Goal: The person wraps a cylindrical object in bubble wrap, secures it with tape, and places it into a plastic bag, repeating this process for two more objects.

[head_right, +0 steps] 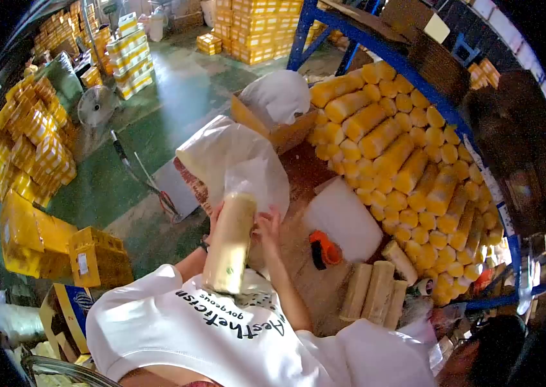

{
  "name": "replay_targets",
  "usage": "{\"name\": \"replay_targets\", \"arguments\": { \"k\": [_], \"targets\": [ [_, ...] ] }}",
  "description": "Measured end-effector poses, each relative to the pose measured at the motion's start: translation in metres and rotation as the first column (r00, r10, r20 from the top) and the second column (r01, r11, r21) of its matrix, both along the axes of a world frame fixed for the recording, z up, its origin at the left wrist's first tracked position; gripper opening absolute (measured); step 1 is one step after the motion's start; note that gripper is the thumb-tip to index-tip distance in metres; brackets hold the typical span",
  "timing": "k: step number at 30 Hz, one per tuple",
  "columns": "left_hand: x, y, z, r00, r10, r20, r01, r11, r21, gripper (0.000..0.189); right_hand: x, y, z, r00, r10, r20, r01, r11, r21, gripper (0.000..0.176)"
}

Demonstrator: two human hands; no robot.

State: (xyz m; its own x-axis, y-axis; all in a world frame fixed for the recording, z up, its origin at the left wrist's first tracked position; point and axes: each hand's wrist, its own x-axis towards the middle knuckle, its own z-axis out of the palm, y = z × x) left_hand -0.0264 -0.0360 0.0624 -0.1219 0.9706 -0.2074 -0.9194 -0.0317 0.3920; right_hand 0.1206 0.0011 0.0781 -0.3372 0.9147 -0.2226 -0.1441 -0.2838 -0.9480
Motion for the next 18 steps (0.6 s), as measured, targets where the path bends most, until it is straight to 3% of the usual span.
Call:
{"name": "replay_targets", "arguments": {
  "k": [3, 5, 8, 10, 13, 16, 18],
  "targets": [
    [0.003, -0.001, -0.009, 1.000, -0.027, 0.002, 0.027, 0.999, -0.040, 0.047, -0.010, 0.041, -0.045, 0.956, -0.137, 0.258, 0.017, 0.908, 0.420, 0.052],
    [-0.001, 0.001, -0.029, 0.990, -0.126, 0.066, 0.124, 0.992, 0.032, 0.047, -0.004, 0.045, -0.031, 0.952, -0.114, 0.285, 0.022, 0.951, 0.309, 0.040],
    [0.004, 0.005, -0.026, 0.982, -0.124, 0.146, 0.115, 0.991, 0.066, 0.047, -0.002, 0.043, -0.003, 0.941, -0.093, 0.325, 0.046, 0.988, 0.148, 0.030],
    [0.013, -0.004, 0.027, 0.998, -0.052, 0.046, 0.051, 0.998, 0.035, 0.047, -0.003, 0.038, -0.002, 0.911, -0.135, 0.390, 0.091, 0.988, 0.129, 0.025],
    [0.011, 0.000, 0.039, 0.999, -0.035, -0.034, 0.035, 0.999, 0.013, 0.047, 0.004, 0.021, 0.017, 0.962, -0.068, 0.265, 0.006, 0.974, 0.227, 0.022],
    [0.007, 0.011, 0.014, 0.998, -0.049, -0.047, 0.049, 0.999, -0.007, 0.047, 0.002, 0.011, 0.016, 0.920, -0.247, 0.304, 0.091, 0.890, 0.447, 0.017],
    [0.005, 0.016, 0.003, 0.998, -0.055, -0.036, 0.054, 0.998, -0.019, 0.045, 0.004, 0.011, 0.013, 0.896, -0.350, 0.275, 0.097, 0.756, 0.648, 0.018]
  ]
}}
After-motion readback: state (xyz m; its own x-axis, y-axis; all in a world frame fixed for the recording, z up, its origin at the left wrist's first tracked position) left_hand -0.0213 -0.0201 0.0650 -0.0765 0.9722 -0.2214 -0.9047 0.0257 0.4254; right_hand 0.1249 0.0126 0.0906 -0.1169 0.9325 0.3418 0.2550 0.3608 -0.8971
